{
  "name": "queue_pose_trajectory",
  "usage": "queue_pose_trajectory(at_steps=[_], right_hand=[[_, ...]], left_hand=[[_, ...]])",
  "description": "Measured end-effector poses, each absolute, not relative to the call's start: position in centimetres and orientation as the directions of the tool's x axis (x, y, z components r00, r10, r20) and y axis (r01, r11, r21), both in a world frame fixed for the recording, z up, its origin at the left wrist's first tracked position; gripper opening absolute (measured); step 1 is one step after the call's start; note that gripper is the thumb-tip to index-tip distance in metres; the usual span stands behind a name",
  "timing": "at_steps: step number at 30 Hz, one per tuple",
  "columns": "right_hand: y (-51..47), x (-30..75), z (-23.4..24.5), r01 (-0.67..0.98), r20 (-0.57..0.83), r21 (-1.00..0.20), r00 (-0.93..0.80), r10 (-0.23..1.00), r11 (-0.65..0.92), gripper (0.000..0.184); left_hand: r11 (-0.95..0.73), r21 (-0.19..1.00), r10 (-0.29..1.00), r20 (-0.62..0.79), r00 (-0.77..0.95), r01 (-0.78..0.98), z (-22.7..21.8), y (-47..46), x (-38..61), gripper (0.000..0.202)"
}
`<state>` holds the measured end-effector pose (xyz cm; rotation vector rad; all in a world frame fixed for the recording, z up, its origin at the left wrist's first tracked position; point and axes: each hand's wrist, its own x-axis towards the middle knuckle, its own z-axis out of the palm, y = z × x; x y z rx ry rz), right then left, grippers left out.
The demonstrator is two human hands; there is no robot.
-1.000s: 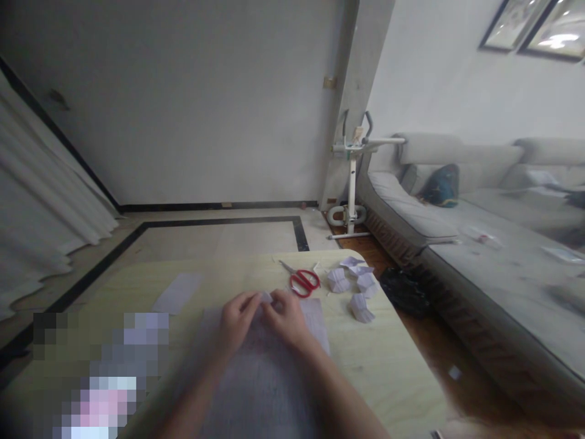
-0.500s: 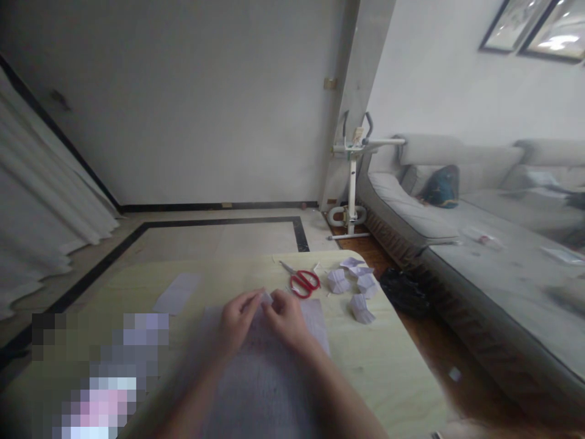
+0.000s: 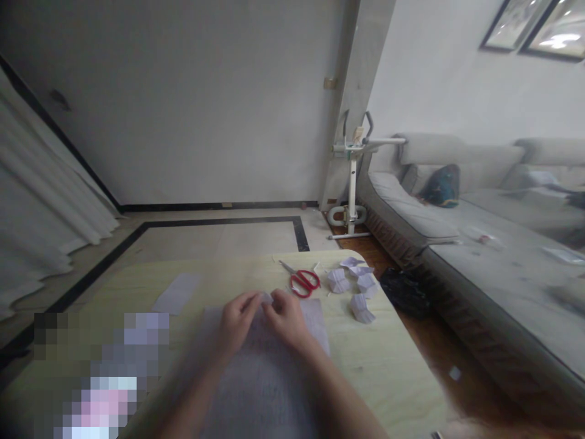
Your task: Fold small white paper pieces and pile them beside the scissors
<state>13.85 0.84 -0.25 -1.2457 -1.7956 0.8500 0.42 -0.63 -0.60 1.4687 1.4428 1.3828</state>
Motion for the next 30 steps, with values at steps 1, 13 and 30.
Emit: queue_pose_trajectory(at_steps=[1, 13, 30], right_hand=[[0.87, 13.86, -0.29, 0.432, 0.224, -0.850, -0.219, 0.950, 0.300, 0.023], [0.83, 13.82, -0.01, 0.458, 0.230, -0.834, -0.220, 0.948, 0.308, 0.026], [1.28, 14.08, 0.30, 0.249, 0.201, -0.939, -0.163, 0.966, 0.238, 0.024]], left_hand=[[-0.187, 0.943, 0.958, 0.237, -0.162, 0.276, -0.59, -0.64, 0.43, 0.026], [-0.190, 0.943, 0.960, 0.237, -0.151, 0.272, -0.88, -0.54, 0.43, 0.026], [-0.135, 0.973, 0.984, 0.153, -0.086, 0.187, -0.41, -0.62, 0.45, 0.030]])
